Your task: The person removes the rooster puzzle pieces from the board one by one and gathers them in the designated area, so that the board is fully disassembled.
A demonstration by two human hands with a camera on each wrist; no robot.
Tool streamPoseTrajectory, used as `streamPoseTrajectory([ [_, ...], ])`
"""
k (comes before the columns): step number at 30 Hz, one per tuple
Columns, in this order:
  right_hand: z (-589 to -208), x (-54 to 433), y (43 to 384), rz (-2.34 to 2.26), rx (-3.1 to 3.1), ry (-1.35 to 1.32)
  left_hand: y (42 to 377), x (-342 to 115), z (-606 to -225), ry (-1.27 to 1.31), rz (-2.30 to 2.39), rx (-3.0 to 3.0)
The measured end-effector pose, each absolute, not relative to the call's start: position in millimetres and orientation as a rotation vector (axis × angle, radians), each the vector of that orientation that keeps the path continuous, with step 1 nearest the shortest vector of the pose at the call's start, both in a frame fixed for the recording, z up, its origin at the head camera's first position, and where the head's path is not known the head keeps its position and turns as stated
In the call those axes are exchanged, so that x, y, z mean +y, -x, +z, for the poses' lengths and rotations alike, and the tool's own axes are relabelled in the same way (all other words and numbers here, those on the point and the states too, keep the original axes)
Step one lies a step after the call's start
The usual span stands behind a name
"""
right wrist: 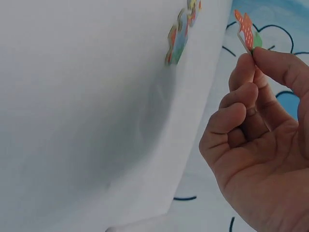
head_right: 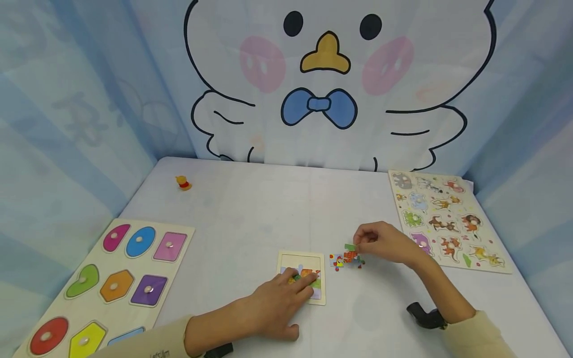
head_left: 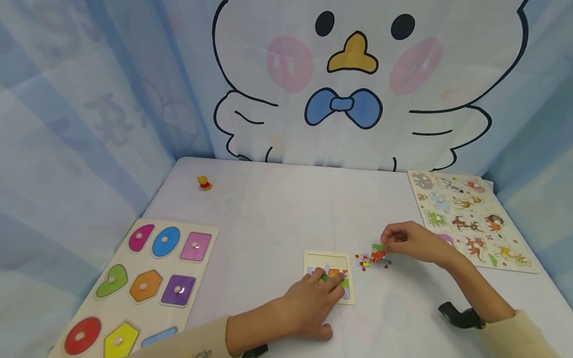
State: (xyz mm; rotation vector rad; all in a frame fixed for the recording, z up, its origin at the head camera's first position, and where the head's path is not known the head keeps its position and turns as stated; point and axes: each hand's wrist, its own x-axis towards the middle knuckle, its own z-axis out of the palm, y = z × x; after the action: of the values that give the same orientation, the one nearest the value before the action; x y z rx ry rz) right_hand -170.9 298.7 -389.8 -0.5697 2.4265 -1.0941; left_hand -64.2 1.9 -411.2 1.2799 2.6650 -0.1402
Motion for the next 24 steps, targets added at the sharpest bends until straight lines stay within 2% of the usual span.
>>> streamPoseTrajectory([
  [9,-409.8,344.7,168.8,-1.005,2.393,0.468,63.8,0.9,-410.6,-1.269,-0.129,2.664],
  [24,-414.2,338.6,168.7,-0.925,2.507,0.396,62.9,0.6,-410.5,-1.278,-0.123,2.671],
])
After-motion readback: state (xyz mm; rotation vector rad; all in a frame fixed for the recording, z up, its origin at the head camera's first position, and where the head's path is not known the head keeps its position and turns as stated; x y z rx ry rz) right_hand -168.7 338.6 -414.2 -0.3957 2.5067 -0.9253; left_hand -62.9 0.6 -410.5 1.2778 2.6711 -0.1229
